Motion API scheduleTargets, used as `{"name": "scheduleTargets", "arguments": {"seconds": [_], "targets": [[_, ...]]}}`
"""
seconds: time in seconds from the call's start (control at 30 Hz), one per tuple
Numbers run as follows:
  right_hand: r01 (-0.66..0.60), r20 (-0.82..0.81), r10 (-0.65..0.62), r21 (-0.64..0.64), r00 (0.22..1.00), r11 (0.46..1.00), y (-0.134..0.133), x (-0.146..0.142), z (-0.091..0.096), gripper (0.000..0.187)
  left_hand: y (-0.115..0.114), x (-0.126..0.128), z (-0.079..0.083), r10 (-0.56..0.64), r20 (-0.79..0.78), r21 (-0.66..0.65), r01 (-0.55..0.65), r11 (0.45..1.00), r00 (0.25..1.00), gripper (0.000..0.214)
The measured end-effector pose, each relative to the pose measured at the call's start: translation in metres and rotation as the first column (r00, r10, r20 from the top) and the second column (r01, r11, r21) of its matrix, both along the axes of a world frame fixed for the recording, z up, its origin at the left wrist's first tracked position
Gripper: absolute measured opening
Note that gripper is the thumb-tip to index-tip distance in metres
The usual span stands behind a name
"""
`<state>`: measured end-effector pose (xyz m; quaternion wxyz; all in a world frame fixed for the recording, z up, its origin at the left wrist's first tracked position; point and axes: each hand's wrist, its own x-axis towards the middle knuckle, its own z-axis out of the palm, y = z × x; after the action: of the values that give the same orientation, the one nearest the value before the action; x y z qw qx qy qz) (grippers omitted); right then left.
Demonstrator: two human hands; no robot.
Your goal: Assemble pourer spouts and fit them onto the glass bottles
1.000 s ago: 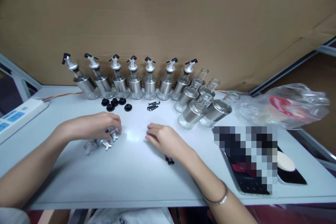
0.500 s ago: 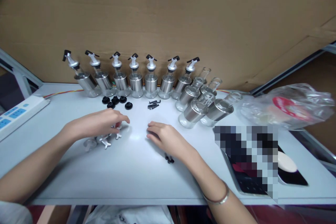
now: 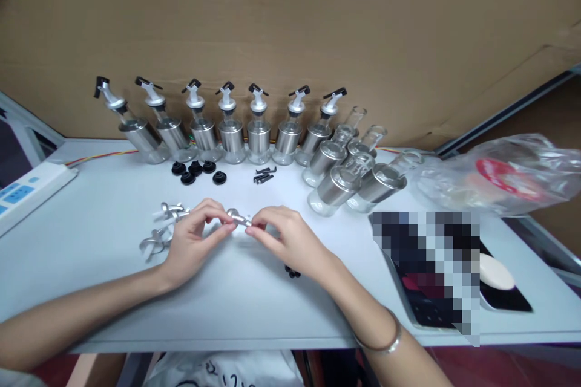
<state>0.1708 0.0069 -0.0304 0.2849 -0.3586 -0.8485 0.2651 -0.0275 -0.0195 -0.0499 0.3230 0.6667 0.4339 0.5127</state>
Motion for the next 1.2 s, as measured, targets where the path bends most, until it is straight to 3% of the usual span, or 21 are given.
{"name": "scheduleTargets", "arguments": {"seconds": [0.1,0.23,0.4,0.53,0.67,0.97,1.2], "targets": [[0.006,0.003,-0.006,0.083,1.000,0.997,-0.003,-0.003,-0.004,0.021,-0.007,-0.004,-0.009,-0.053,0.047,-0.032,0.055,0.998,0.997,0.005],[-0.019,0.011,0.018,0.074,1.000,0.997,-0.002,-0.005,-0.010,0.018,-0.010,-0.006,-0.015,-0.093,0.083,-0.091,0.100,0.991,0.992,0.007],[0.032,-0.019,-0.031,0.071,0.999,0.997,0.002,-0.004,-0.010,0.021,-0.005,-0.007,-0.022,-0.105,-0.038,-0.060,0.103,0.993,0.994,0.044],[0.000,0.003,0.000,0.059,1.000,0.998,0.002,-0.002,-0.006,0.022,-0.004,-0.008,-0.023,-0.214,-0.176,0.071,0.229,0.971,0.961,0.042],[-0.001,0.003,0.001,0.047,1.000,0.999,0.001,-0.002,-0.005,0.025,-0.006,-0.008,-0.021,-0.323,-0.242,0.090,0.353,0.931,0.915,0.040],[-0.073,-0.001,0.073,0.060,0.997,0.996,0.003,-0.002,-0.008,0.022,-0.005,-0.008,-0.018,-0.356,-0.322,0.042,0.389,0.920,0.877,0.032],[-0.041,0.075,0.037,0.061,0.997,0.997,0.012,0.012,-0.003,0.021,-0.005,-0.008,-0.018,-0.347,-0.292,-0.057,0.346,0.936,0.891,0.022]]}}
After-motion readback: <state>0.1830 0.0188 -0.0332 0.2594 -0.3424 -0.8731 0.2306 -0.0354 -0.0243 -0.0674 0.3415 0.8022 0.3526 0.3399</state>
